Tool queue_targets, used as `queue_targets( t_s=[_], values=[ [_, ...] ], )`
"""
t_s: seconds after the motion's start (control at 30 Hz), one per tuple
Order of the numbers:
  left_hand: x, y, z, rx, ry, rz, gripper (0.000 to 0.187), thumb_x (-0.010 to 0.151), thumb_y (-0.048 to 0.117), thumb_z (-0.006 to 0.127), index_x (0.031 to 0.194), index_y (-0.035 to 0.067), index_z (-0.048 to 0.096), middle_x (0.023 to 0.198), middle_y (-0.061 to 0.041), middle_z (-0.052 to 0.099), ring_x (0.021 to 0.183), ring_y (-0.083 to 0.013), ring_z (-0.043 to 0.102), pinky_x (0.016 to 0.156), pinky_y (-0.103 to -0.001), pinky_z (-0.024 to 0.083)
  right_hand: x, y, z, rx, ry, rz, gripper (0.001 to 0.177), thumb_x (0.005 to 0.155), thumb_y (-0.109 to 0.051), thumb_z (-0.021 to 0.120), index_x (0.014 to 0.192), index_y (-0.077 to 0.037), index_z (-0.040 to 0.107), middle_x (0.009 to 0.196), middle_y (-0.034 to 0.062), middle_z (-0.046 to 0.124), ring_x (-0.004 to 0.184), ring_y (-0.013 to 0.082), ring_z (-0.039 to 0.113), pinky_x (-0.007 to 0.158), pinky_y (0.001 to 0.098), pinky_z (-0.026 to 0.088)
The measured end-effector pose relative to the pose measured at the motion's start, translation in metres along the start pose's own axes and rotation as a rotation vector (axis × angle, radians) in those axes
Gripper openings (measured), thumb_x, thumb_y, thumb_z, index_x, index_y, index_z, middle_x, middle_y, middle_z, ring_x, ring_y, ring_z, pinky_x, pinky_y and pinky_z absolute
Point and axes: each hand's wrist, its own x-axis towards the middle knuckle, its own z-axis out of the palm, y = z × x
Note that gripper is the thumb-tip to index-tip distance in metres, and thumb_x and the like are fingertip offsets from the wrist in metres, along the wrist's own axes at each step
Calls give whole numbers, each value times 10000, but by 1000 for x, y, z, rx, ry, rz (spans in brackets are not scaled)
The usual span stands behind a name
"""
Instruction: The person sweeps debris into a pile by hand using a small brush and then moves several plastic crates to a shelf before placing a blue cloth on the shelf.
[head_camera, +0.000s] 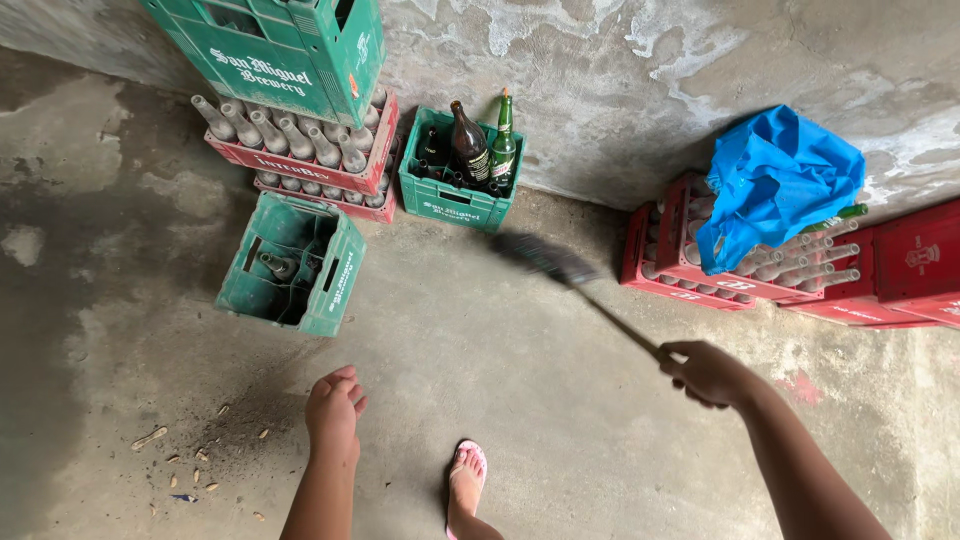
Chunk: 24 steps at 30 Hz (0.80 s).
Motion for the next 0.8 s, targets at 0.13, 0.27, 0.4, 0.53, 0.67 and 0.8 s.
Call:
queue_targets(
  t_s=[0.13, 0.27, 0.4, 0.53, 0.67, 0.8],
  values=[
    [-4, -8, -1, 27, 3, 1, 220, 986, 124, 533, 1164, 47, 636, 1196, -85, 615, 1075, -206, 602, 922, -386, 547, 108, 8, -9, 17, 121, -81, 254, 1014, -260, 575, 986, -32, 685, 678, 105, 639, 464, 178, 554, 423, 348, 424],
    [0, -9, -4, 15, 37, -39, 211, 981, 140, 559, 1163, 59, 630, 1190, -74, 613, 1076, -204, 595, 942, -385, 527, 249, -9, 14, 594, 81, -155, 160, 958, -261, 628, 985, -111, 676, 707, -2, 619, 576, 129, 619, 526, 326, 531],
    [0, -19, -9, 44, 66, -78, 222, 995, 137, 528, 1167, 55, 641, 1194, -70, 610, 1087, -189, 582, 956, -387, 520, 291, -64, 71, -1033, -37, -590, 201, 839, -276, 745, 960, -115, 737, 798, 69, 733, 703, 223, 724, 628, 381, 578],
    [3, -30, -13, 29, 82, -115, 220, 979, 129, 549, 1158, 44, 644, 1181, -72, 618, 1060, -203, 584, 946, -399, 537, 267, -30, 152, -159, -145, 28, 286, 1022, -264, 586, 1069, -13, 715, 754, 103, 751, 650, 252, 732, 534, 365, 603],
    [21, -37, -29, 16, 80, -88, 248, 976, 125, 529, 1182, 42, 639, 1178, -76, 616, 1059, -198, 593, 939, -399, 539, 164, 29, 121, 223, -201, -114, 317, 968, -214, 687, 1273, -129, 677, 731, 46, 633, 510, 127, 500, 422, 298, 425],
    [35, -49, -38, -148, 29, -12, 286, 970, 135, 534, 1215, 35, 639, 1154, -98, 614, 1030, -211, 592, 923, -384, 543, 69, 26, 33, 130, -114, -8, 388, 958, -204, 632, 1343, -249, 624, 706, 77, 610, 461, 142, 468, 398, 318, 384]
  ],
)
